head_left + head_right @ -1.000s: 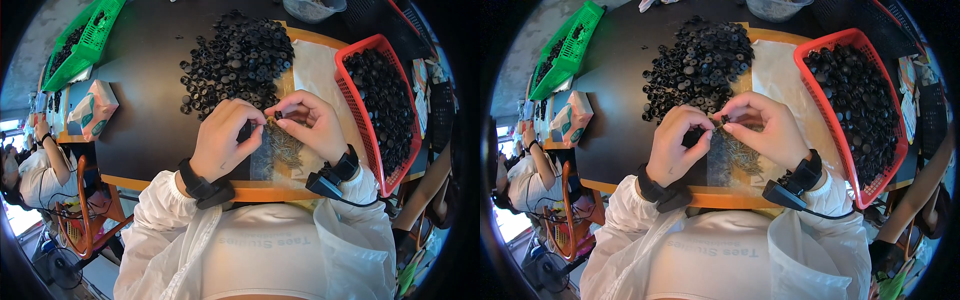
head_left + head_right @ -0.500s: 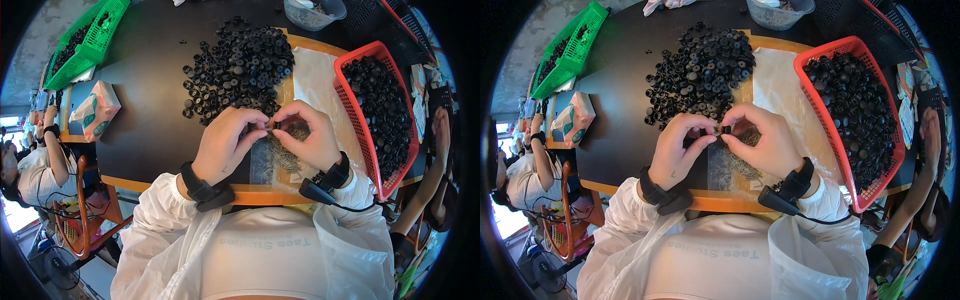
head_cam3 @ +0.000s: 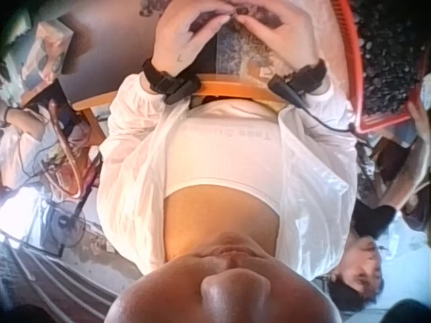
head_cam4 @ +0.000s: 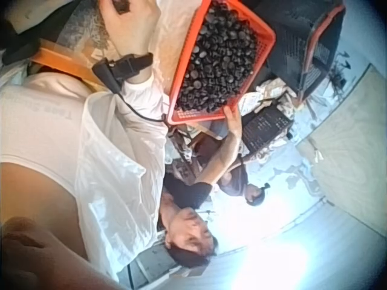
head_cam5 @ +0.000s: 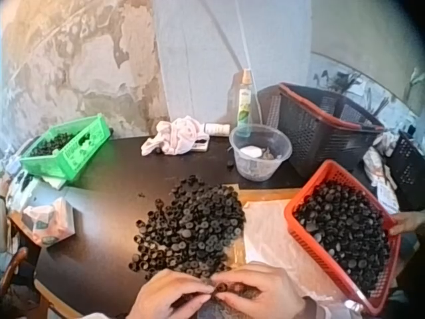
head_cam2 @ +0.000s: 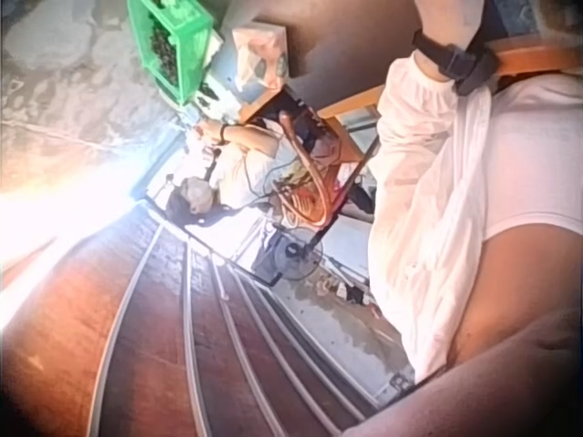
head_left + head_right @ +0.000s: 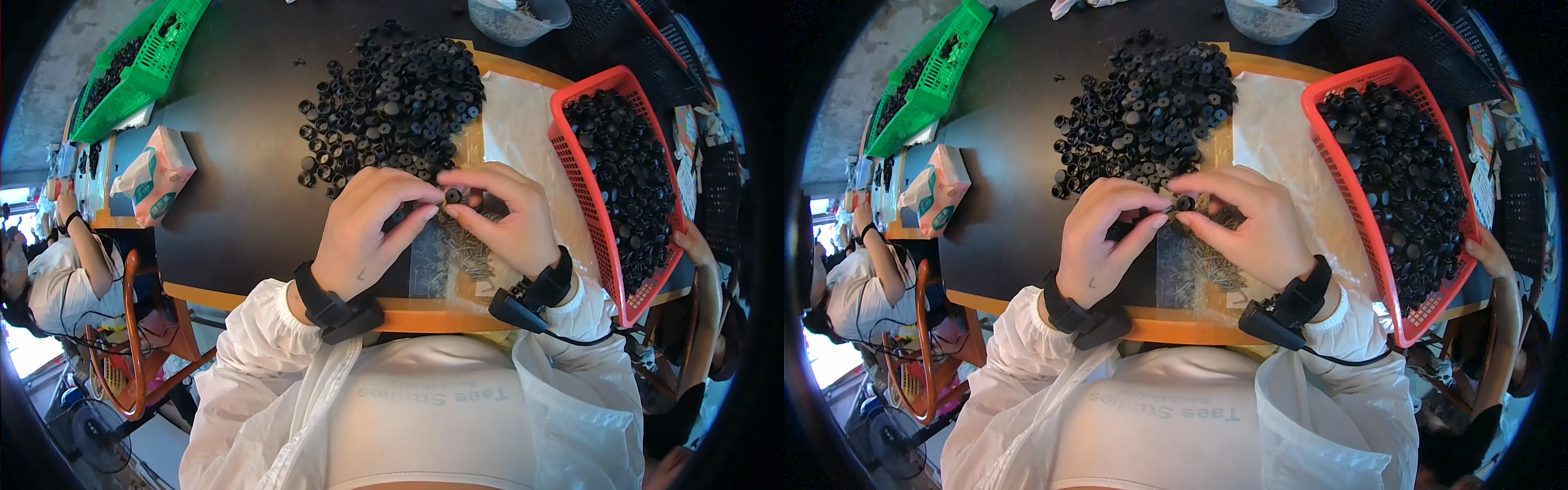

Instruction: Assembling small black circular components by inserting metal pins into them at a factory workstation.

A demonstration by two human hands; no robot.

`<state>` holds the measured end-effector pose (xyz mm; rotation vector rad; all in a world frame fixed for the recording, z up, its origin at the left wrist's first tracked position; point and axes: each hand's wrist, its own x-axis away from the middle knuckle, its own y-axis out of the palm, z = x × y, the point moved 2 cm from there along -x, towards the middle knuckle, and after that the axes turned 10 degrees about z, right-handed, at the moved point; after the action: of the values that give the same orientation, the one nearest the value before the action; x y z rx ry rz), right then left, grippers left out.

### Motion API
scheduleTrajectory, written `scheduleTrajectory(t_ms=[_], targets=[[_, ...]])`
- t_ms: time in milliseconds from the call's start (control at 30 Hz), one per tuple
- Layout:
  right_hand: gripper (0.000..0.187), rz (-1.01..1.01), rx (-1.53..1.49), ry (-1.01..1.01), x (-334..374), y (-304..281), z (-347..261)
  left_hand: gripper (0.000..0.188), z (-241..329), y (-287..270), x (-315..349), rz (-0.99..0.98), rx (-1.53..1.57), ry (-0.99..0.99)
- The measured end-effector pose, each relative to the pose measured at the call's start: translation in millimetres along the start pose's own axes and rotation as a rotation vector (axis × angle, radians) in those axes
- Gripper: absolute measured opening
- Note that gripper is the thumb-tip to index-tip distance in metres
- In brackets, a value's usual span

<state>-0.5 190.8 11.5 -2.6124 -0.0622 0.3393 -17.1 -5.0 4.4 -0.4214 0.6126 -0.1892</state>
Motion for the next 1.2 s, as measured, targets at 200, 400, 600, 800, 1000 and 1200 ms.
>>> scheduleTrajectory(t_ms=[200, 400, 600, 800, 1000, 1200], targets=[[0.025, 0.033, -0.017, -0.007, 2.6, 5.7, 1.1, 0.019, -4.2, 0.5, 1.5, 0.006, 0.023, -0.042], [0.026, 0.077, -0.025, -0.053, 6.5, 8.8, 2.2, 0.020, -6.3, 1.7, 4.7, 0.013, 0.045, -0.022], [0.023, 0.113, 0.203, -0.333, 3.9, 6.9, -4.3, 0.034, -5.5, 3.2, 8.2, 0.043, 0.070, -0.185], [0.023, 0.097, 0.242, -0.403, 9.2, 8.0, -0.8, 0.038, 0.8, 3.0, 4.6, 0.044, -0.053, -0.036], [0.024, -0.014, -0.214, 0.074, 8.4, 7.6, -4.9, 0.038, 2.2, -4.0, 6.9, 0.064, 0.054, -0.025], [0.026, 0.020, -0.637, 0.323, 8.0, 7.0, 19.7, 0.037, -6.2, -33.7, -9.8, 0.149, -0.231, 0.117]])
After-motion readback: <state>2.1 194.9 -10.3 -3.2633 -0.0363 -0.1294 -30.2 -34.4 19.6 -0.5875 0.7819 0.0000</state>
